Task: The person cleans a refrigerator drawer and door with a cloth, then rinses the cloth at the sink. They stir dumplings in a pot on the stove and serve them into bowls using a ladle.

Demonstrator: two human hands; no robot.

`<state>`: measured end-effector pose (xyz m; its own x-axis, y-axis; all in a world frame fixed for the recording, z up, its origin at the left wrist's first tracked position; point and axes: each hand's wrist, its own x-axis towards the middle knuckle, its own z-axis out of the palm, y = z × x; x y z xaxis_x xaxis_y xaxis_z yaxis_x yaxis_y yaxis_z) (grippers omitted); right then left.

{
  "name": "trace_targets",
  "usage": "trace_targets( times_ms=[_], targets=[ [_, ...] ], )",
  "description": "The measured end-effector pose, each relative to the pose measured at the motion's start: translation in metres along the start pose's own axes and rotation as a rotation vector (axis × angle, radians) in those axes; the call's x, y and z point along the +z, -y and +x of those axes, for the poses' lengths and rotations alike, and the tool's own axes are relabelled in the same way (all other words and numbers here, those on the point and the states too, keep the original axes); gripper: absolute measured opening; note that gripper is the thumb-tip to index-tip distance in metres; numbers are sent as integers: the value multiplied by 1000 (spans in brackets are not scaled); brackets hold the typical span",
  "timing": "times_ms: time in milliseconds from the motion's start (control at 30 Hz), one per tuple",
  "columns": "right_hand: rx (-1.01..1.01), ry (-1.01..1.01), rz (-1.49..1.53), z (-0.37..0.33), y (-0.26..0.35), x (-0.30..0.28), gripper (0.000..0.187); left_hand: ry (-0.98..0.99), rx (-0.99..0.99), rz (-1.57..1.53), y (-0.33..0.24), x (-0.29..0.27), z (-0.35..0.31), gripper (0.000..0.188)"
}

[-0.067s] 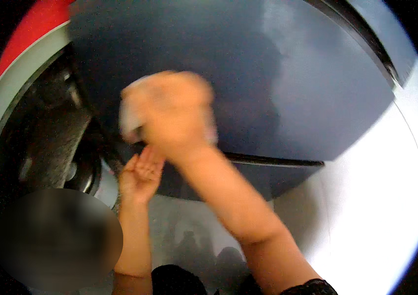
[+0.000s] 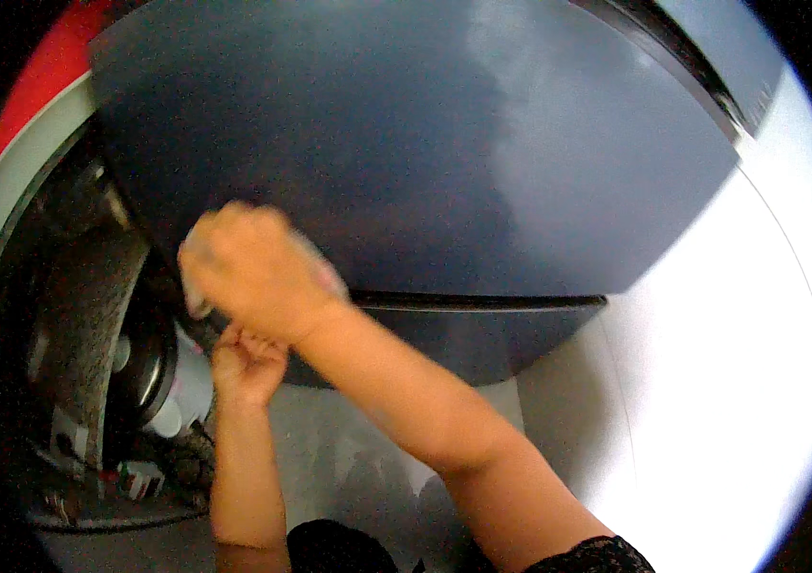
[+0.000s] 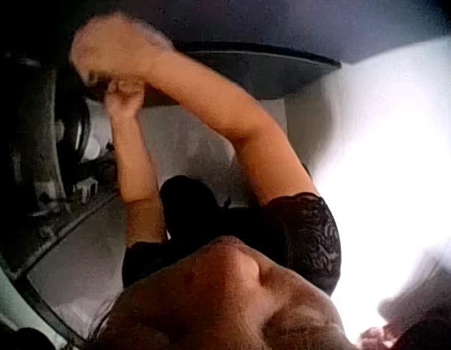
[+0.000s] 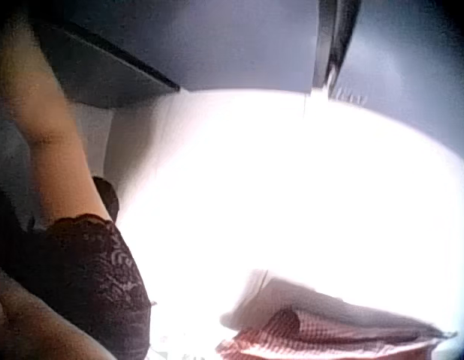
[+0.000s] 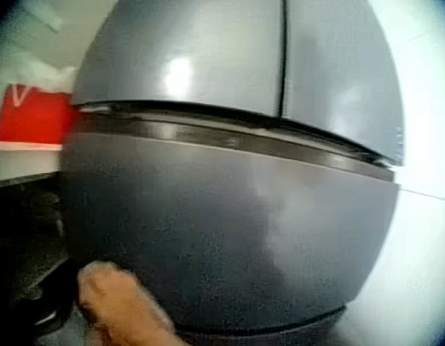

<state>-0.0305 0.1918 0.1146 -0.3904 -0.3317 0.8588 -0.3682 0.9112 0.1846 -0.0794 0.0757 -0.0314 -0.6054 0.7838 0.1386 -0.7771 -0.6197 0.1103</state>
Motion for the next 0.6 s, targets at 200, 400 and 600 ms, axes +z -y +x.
trace_targets(
  times_ms=[200, 400, 600],
  targets=[
    [-51, -49, -122, -85, -29, -53, 26, -365, 0, 101, 52, 48, 0, 31],
    [76, -282, -520, -164, -111, -199, 27, -460, -81, 129, 105, 84, 19, 44],
    [528, -539, -846, -218, -165, -272, 26, -494, -87, 131, 147, 101, 38, 49]
  ],
)
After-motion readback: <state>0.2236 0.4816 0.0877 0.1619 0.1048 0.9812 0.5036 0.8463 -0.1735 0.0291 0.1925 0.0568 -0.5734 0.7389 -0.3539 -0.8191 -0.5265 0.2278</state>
